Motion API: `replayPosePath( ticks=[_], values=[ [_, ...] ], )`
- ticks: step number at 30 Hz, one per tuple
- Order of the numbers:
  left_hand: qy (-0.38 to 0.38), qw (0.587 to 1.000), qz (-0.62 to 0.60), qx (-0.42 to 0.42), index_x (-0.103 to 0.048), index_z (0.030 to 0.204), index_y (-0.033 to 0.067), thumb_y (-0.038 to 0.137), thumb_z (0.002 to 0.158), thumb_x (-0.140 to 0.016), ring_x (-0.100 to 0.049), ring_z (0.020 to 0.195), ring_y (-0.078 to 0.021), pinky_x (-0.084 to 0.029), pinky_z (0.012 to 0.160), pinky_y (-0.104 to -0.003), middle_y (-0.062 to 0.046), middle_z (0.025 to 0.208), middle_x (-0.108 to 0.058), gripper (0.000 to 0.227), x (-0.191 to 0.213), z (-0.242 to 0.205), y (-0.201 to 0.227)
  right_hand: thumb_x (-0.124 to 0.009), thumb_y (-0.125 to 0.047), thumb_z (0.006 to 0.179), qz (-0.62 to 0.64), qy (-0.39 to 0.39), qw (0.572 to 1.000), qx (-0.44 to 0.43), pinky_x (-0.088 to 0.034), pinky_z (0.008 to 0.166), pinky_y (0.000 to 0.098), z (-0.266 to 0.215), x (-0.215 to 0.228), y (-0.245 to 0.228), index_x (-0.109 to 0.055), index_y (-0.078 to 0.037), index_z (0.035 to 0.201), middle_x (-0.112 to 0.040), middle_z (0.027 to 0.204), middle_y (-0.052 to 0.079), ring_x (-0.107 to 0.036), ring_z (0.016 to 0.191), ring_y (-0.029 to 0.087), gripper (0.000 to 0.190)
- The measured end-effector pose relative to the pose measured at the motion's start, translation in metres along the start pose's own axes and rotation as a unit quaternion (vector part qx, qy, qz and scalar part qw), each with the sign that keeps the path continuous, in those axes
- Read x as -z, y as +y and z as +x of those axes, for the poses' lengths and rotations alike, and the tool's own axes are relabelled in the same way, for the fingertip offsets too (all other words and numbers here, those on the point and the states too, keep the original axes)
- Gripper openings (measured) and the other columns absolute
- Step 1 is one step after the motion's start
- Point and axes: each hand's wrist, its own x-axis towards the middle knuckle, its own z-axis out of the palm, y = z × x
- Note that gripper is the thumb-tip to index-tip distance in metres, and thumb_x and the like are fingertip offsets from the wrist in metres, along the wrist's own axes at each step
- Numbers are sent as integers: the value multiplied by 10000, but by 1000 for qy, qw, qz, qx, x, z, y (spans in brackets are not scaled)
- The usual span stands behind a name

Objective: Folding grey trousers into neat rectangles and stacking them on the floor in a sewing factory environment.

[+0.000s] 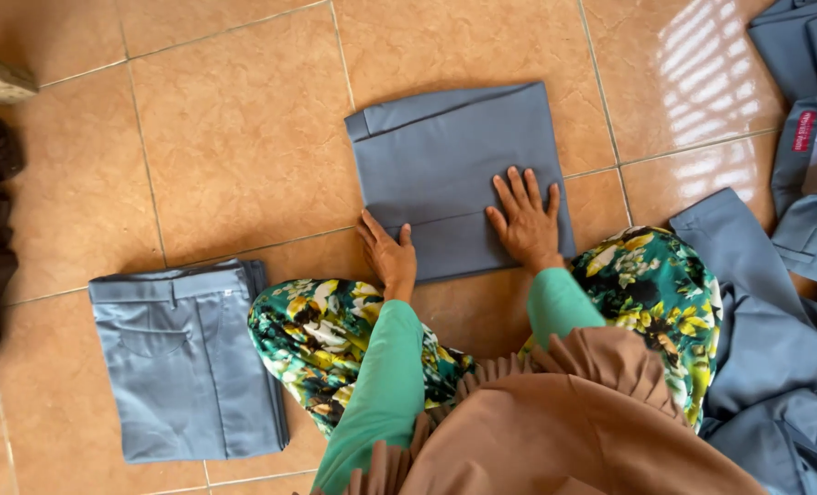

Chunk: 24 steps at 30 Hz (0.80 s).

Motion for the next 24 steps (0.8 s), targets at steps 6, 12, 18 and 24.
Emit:
replayPosePath(
  ticks=[6, 12, 18, 24],
  values=[
    [-56, 992, 20, 108, -300, 1549, 92, 483, 716, -879, -623, 1210, -441, -511, 976, -534, -271, 1322, -612, 1087, -17, 19, -29, -268, -685, 1048, -27, -52, 998, -6, 36, 1244, 648, 30, -11, 25, -285, -456, 1602, -173, 1720, -130, -97, 1595, 162, 599],
    [-165, 965, -94, 182, -592, 1366, -16, 423, 569, -942, -645, 1210, -389, -556, 933, -504, -264, 1280, -656, 974, -11, 16, -40, -516, -854, 812, 76, -129, 988, -26, -9, 1175, 760, -58, 28, 1, -204, -337, 1648, -120, 1724, 150, -66, 1593, 361, 1031],
    [-197, 838, -380, 339, -378, 1535, -34, 338, 602, -992, -406, 1420, -477, -364, 1085, -644, -329, 1508, -426, 1177, 84, -43, 42, -756, -913, 488, -10, -235, 972, -1, 28, 1149, 791, -55, 35, 3, -51, -436, 1641, -1, 1735, 69, 21, 1590, 327, 1433],
    [-42, 599, -709, 370, -397, 1522, 41, 203, 817, -773, -529, 1320, -362, -431, 1112, -477, -204, 1456, -526, 815, 150, -82, 119, -656, -328, 738, -28, -142, 986, 82, -46, 1203, 740, -62, 30, -20, -236, -414, 1612, -280, 1673, -164, -182, 1561, 72, 974]
  ],
)
